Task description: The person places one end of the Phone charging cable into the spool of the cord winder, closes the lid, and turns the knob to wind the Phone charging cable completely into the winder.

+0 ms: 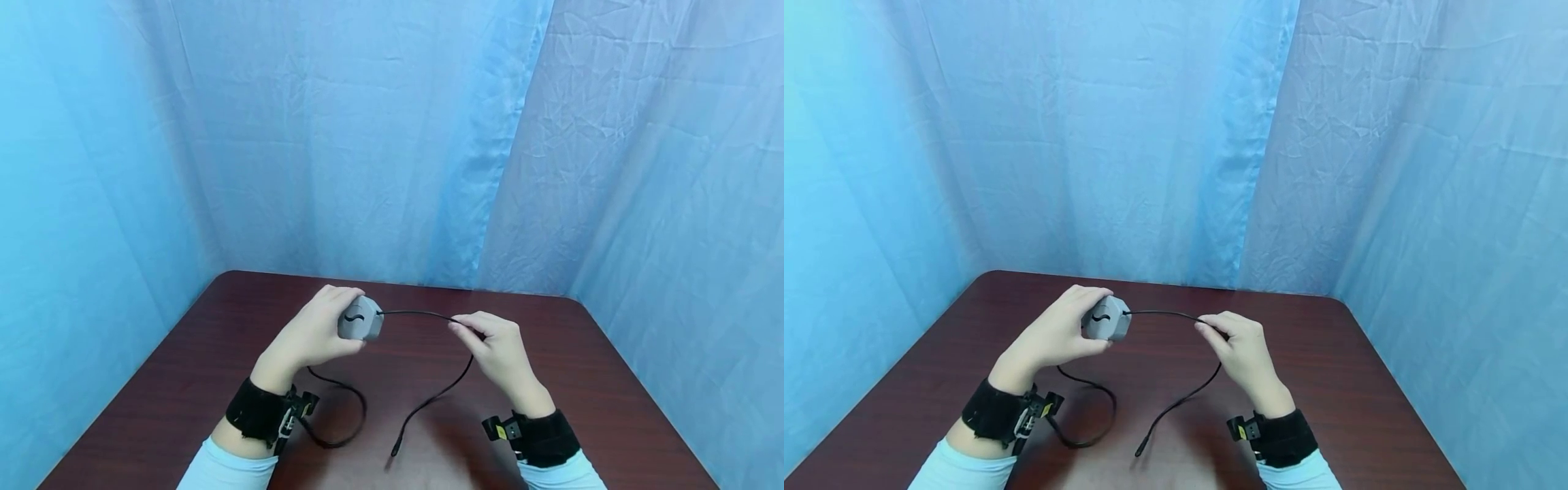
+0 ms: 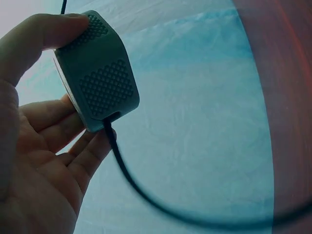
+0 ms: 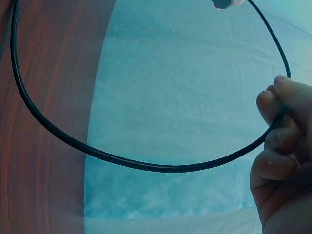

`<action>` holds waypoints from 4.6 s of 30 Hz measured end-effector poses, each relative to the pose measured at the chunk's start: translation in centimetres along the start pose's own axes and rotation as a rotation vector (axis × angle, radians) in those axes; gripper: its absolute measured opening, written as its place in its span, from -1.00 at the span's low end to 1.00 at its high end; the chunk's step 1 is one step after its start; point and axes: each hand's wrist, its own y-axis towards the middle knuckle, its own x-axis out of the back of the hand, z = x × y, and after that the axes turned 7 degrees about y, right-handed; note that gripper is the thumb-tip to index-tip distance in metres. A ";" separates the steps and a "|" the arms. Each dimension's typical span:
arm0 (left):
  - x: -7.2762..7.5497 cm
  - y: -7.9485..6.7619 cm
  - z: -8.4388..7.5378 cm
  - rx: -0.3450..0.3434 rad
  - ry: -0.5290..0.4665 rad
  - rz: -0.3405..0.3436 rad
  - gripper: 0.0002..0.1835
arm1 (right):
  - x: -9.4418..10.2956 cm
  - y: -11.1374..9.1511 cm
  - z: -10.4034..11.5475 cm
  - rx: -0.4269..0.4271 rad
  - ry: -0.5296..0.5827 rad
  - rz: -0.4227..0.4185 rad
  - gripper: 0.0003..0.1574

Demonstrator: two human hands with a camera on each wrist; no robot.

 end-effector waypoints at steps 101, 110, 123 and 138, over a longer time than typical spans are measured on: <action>2.0 -1.7 5.5 0.556 -0.584 0.033 -0.29 | 0.8 0.9 -1.8 -0.272 0.012 0.295 -0.86; 2.7 -2.1 6.3 0.575 -0.575 0.021 -0.29 | 3.1 0.1 -3.3 -0.260 -0.083 0.234 -0.86; 3.4 -2.8 7.4 0.568 -0.563 -0.021 -0.32 | 5.7 -1.1 -4.8 -0.317 -0.183 0.242 -0.75; 3.9 -3.3 8.3 0.634 -0.574 -0.086 -0.19 | 7.9 -2.4 -6.4 -0.440 -0.141 0.274 -0.62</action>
